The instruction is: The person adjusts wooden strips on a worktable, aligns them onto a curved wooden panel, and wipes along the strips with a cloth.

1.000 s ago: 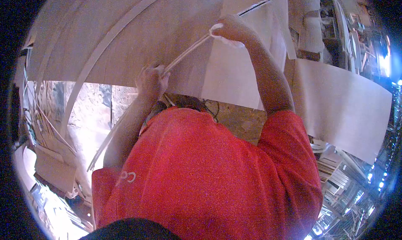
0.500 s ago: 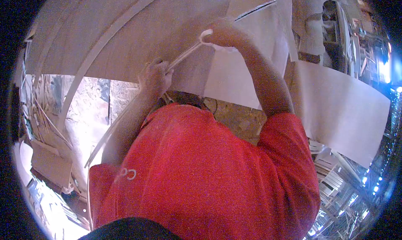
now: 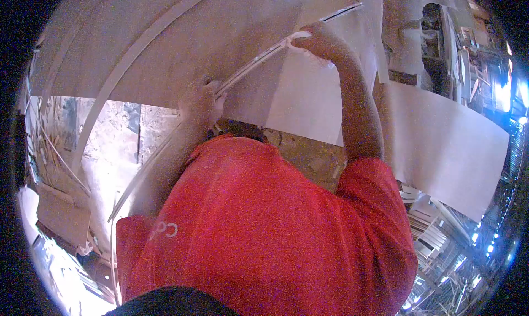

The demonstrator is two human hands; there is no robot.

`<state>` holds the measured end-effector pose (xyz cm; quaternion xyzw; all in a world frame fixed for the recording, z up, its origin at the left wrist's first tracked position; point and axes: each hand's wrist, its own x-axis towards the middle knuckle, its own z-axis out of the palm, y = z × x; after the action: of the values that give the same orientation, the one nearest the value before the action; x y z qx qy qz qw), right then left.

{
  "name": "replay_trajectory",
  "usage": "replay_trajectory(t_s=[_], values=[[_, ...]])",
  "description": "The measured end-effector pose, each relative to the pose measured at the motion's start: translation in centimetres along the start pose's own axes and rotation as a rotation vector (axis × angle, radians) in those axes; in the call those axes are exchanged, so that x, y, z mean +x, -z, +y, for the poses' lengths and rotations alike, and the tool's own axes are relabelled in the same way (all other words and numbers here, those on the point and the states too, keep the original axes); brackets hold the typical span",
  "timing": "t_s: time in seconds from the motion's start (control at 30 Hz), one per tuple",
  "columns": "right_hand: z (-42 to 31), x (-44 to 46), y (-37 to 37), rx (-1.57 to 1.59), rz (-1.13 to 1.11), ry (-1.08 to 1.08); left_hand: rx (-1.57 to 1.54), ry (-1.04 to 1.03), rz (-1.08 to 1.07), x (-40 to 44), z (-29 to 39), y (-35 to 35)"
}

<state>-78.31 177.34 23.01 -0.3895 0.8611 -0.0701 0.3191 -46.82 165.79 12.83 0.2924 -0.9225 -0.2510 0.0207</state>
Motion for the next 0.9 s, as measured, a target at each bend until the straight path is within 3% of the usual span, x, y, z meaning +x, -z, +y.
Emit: replay_trajectory(t_s=[0.33,0.53,0.6,0.83,0.9], values=[[-0.2,0.8,-2.2,-0.057,0.049,0.014,-0.014,0.066,-0.047,-2.9,-1.5,2.6],[-1.7,0.7,-3.1,-0.029,-0.113,-0.043,0.005,0.070,-0.040,-3.8,-1.8,2.8],[-2.7,0.1,-4.3,-0.144,-0.042,0.122,0.006,0.059,-0.037,-3.8,-1.8,2.8],[-5.1,-0.9,-5.8,-0.124,-0.116,0.162,-0.030,0.033,-0.027,-3.9,-2.1,2.6],[-5.2,-1.0,-6.3,-0.149,0.007,0.164,-0.029,0.037,-0.013,-3.9,-2.2,2.7]])
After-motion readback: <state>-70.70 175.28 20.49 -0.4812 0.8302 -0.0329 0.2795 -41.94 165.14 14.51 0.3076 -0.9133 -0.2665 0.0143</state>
